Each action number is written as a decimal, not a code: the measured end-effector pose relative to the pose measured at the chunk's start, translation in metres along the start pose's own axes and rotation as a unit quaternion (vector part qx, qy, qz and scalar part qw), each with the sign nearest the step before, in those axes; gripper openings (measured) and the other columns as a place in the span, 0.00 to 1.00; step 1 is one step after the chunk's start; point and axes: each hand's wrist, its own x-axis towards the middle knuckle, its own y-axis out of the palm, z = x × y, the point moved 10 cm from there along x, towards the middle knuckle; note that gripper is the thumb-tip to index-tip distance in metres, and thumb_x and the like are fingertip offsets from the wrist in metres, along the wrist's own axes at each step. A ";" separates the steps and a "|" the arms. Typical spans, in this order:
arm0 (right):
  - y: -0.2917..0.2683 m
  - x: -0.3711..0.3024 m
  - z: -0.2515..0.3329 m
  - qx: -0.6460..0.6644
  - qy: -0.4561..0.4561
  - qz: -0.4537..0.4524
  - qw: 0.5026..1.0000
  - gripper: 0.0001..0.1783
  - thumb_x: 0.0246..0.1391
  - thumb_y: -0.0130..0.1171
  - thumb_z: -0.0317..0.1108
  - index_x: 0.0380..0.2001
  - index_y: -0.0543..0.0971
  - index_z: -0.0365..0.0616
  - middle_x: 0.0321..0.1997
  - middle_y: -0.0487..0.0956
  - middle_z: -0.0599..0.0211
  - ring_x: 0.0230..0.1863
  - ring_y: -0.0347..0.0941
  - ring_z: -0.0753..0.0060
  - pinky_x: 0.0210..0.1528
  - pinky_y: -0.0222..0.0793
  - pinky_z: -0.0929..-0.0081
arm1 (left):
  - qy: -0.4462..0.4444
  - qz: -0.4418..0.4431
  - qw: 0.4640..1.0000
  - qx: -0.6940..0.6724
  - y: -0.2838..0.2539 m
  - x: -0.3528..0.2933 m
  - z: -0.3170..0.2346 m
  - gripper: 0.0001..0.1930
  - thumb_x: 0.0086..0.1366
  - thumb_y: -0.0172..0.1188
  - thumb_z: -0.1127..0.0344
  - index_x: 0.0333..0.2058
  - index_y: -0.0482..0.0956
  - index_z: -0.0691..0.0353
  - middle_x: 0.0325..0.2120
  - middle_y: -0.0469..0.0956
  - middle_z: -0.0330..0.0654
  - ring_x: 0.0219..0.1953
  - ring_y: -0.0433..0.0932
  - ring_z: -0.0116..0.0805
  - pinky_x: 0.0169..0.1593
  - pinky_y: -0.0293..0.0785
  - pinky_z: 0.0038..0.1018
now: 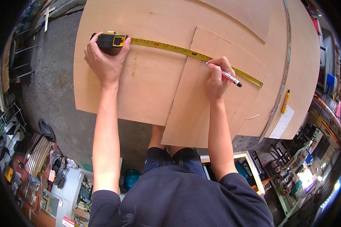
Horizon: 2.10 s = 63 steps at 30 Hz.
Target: The person measures and marks a large sheet of MDF on a workbench using a tape measure and marker. They then use a utility knife and a straight edge to cut the marked sections of the board.
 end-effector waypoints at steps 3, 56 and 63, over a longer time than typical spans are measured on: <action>-0.001 0.000 -0.001 -0.002 0.005 0.001 1.000 0.06 0.47 0.51 0.24 0.21 0.75 0.36 0.18 0.69 0.75 0.21 0.54 0.87 0.24 0.47 0.81 | 0.004 -0.009 1.000 0.000 0.000 0.000 0.001 0.35 0.47 0.80 0.49 0.47 0.73 0.60 0.40 0.78 0.44 0.45 0.76 0.46 0.50 0.69 0.42; -0.034 -0.105 0.005 -0.011 -0.025 0.001 1.000 0.02 0.45 0.55 0.20 0.22 0.76 0.36 0.16 0.70 0.67 0.18 0.65 0.77 0.22 0.59 0.78 | -0.065 0.039 0.997 -0.022 -0.048 -0.085 0.000 0.36 0.50 0.79 0.52 0.52 0.72 0.64 0.46 0.75 0.49 0.51 0.73 0.49 0.56 0.68 0.43; -0.032 -0.103 -0.002 -0.003 -0.007 -0.013 1.000 0.03 0.45 0.54 0.21 0.21 0.75 0.35 0.15 0.68 0.68 0.16 0.61 0.79 0.21 0.56 0.78 | -0.067 0.046 0.996 -0.023 -0.046 -0.084 -0.001 0.37 0.50 0.79 0.52 0.53 0.71 0.64 0.47 0.75 0.49 0.52 0.73 0.49 0.56 0.68 0.43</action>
